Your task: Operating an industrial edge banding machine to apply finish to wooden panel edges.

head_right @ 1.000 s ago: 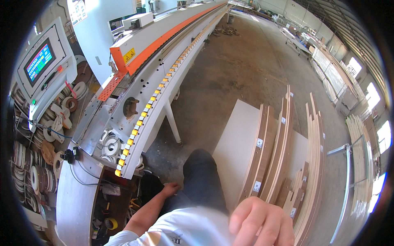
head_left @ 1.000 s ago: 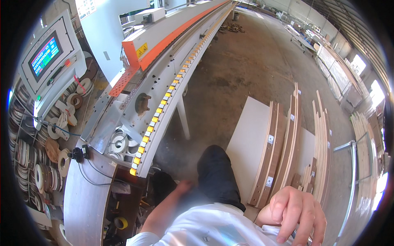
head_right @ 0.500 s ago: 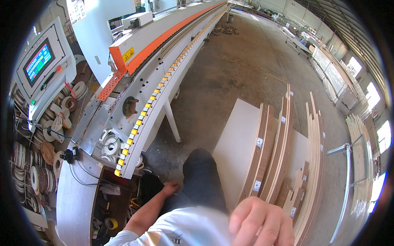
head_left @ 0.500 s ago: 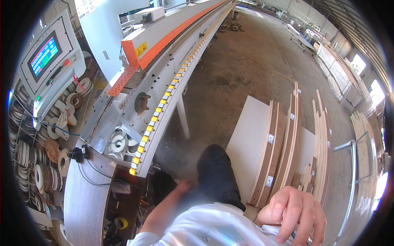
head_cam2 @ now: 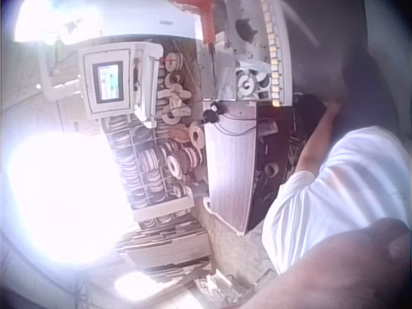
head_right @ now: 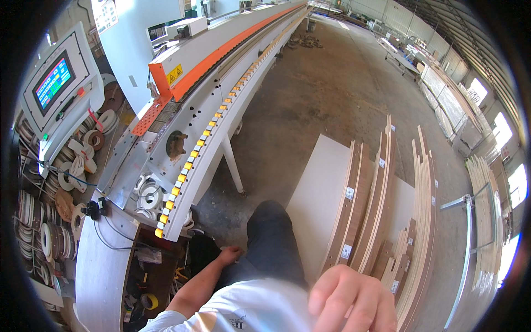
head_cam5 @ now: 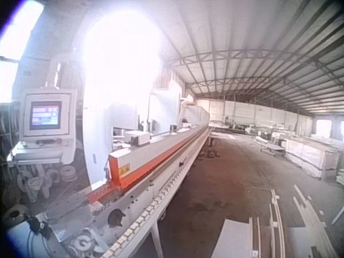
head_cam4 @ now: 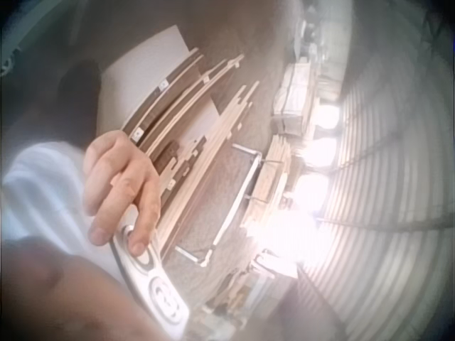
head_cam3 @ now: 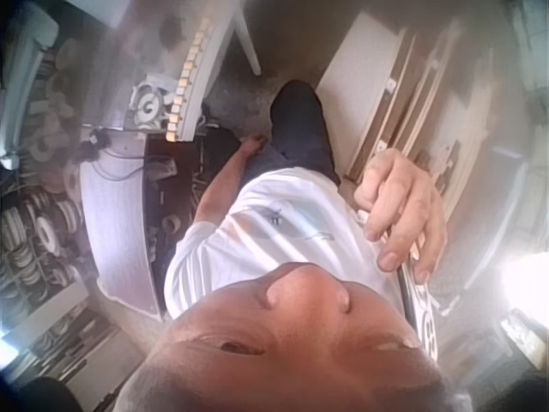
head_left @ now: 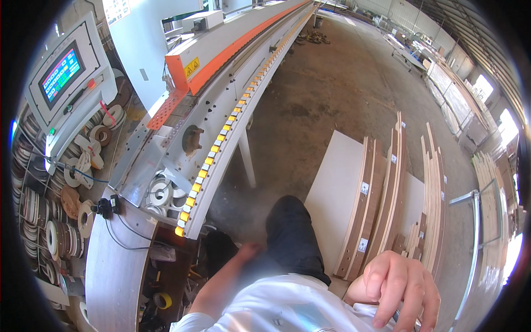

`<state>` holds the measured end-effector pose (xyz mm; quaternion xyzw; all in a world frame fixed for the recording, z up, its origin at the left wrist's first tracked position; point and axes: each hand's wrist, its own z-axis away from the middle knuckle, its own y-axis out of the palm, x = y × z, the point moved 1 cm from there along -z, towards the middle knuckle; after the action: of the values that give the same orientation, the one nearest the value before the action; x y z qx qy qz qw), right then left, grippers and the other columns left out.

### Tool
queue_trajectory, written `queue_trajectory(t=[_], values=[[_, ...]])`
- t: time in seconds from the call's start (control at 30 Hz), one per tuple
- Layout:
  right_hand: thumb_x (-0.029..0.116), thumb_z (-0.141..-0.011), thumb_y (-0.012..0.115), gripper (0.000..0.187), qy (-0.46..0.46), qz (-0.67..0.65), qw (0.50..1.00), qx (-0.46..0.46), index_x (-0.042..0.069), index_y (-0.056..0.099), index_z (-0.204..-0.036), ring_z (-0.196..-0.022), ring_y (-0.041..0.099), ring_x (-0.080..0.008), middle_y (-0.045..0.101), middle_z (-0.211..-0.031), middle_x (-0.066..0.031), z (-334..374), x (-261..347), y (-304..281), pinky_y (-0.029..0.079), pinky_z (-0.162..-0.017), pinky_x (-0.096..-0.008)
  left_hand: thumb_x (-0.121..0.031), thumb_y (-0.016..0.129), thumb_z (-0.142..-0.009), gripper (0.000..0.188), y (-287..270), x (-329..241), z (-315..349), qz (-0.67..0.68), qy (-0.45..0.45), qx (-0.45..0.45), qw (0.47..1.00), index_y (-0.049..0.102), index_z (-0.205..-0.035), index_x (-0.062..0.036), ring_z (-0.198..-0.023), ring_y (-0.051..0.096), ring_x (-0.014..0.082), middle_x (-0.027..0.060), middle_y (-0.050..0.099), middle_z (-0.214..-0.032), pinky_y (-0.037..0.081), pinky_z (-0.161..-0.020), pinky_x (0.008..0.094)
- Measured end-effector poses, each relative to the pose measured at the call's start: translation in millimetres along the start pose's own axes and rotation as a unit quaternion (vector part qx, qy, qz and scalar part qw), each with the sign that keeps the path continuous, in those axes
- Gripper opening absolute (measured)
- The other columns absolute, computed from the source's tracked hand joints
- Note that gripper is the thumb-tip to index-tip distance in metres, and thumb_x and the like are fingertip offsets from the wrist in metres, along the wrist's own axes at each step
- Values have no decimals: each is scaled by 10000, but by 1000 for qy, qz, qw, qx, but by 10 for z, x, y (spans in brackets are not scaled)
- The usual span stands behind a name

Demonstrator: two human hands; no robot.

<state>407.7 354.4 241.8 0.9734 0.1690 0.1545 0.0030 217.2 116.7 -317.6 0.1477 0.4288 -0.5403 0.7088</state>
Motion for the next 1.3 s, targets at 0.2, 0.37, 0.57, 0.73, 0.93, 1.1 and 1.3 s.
queue_trajectory(t=[0.2,0.37,0.57,0.73,0.93,1.1,1.3], values=[[235,-993,728,230,3,-6,1000,7,325,769,-1201,-907,698,-164,780,-1147,9,-36,-7,10,473,-699,-274,-337,660,-992,310,-16,-22,31,-14,-8,-18,1000,756,-1089,-58,-681,666,197,73,682,-790,557,-671,371],[247,-1003,716,222,7,-9,1000,25,325,767,-1204,-907,696,-164,780,-1153,8,-41,-15,-35,470,-703,-273,-338,650,-991,329,-34,-145,71,-50,0,-12,999,756,-1100,-47,-693,681,212,94,701,-815,568,-688,385],[252,-1003,715,221,4,-5,1000,13,326,768,-1204,-902,696,-165,781,-1151,9,-42,-23,-25,468,-703,-275,-324,643,-990,323,-38,-41,25,-36,14,-14,999,760,-1089,-40,-732,699,214,107,717,-857,583,-697,376],[203,-984,740,253,4,-14,1000,20,322,768,-1205,-883,703,-161,782,-1140,8,-6,-38,-49,458,-690,-274,-331,653,-993,331,-43,148,-48,-26,0,-23,999,758,-1102,-36,-783,705,207,114,722,-903,595,-696,368],[178,-977,747,310,-2,13,1000,-5,317,743,-1254,-906,716,-149,779,-1148,14,106,-16,-67,435,-693,-271,-368,653,-1012,364,2,117,-23,-88,18,-36,995,749,-1185,-62,-837,711,214,112,742,-1010,605,-708,381],[231,-994,731,308,-7,18,1000,-10,334,723,-1284,-925,719,-152,768,-1194,20,173,-20,-130,408,-701,-272,-360,639,-1020,371,-30,-96,101,-78,-9,0,997,734,-1210,-56,-817,723,215,121,757,-972,597,-744,383],[300,-1000,721,282,30,11,999,12,362,722,-1275,-941,718,-155,749,-1250,24,203,-25,-159,404,-704,-285,-339,647,-1027,337,-5,-338,241,-30,-7,-42,999,745,-1140,-37,-796,719,212,99,761,-977,588,-738,386]])
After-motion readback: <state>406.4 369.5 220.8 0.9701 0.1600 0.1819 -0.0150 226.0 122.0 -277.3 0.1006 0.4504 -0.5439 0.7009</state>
